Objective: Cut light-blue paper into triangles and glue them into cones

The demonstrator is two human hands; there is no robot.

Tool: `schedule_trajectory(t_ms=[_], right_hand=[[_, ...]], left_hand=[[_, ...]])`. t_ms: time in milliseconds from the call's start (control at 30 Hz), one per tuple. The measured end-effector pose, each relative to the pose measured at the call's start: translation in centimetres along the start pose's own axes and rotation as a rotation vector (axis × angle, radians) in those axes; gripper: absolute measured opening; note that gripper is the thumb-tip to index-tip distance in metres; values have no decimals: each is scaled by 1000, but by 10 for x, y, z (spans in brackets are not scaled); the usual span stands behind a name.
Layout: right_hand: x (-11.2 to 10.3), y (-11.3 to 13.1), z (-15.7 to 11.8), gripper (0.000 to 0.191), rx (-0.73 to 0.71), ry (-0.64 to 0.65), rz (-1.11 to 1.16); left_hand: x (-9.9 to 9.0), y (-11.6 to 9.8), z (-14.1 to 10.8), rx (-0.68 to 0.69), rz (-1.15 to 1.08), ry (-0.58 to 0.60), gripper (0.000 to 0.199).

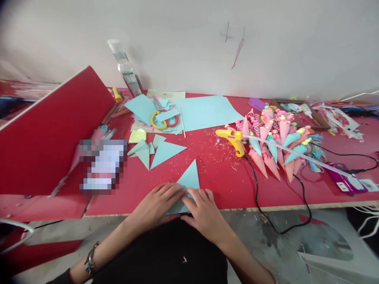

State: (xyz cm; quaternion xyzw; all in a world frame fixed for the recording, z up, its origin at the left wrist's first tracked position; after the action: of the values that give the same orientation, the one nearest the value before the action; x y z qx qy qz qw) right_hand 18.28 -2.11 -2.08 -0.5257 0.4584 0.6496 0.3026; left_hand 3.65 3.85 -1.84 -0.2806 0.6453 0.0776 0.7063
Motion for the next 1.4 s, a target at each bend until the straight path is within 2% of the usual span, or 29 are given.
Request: schedule_trajectory(t_ms=[100,233,367,533,633,700,800,1033,1233,1333,1400], right_hand=[[-5,-5,3,40,-11,-37,60],[-12,-17,8,37,-99,-21,109],[-11,-21,13,27,-142,-63,99],[-5,-20,16,24,-171,-149,104],[-6,-26,19,18,-150,-147,234],[-8,-34,23,16,-100,-135,351],[-10,-44,29,20,-16,-138,426],[-3,-42,37,20,51,-200,359],[2,-43,36,24,101,-228,173],[3,-42,36,26,91,-219,98],[3,-42,36,27,87,-214,76]], left_hand=[[-4,7,-5,22,-45,15,50],[-7,17,-13,2,8,-10,29],[-9,18,-15,33,25,-67,25],[-2,15,-11,-72,-9,-204,12],[3,16,-8,-151,-87,-309,9],[4,17,-6,-192,-126,-339,13],[5,19,-4,-245,-157,-304,16],[7,19,-8,-362,-110,-293,23],[9,16,-9,-439,-23,-216,22],[8,19,-14,-454,-69,-240,14],[5,21,-17,-417,-52,-268,23]])
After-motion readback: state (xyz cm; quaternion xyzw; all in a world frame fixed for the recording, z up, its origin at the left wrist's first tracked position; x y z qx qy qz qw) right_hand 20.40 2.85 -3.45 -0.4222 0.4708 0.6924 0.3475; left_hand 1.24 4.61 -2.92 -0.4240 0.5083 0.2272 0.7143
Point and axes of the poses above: each hand's wrist, its own z-axis towards the middle knuckle, its own x-axis out of the palm, y = z × x, the point moved 3 cm from there along z, towards the middle knuckle, and after that the axes turned 3 degrees about -x, right-handed, at the moved point
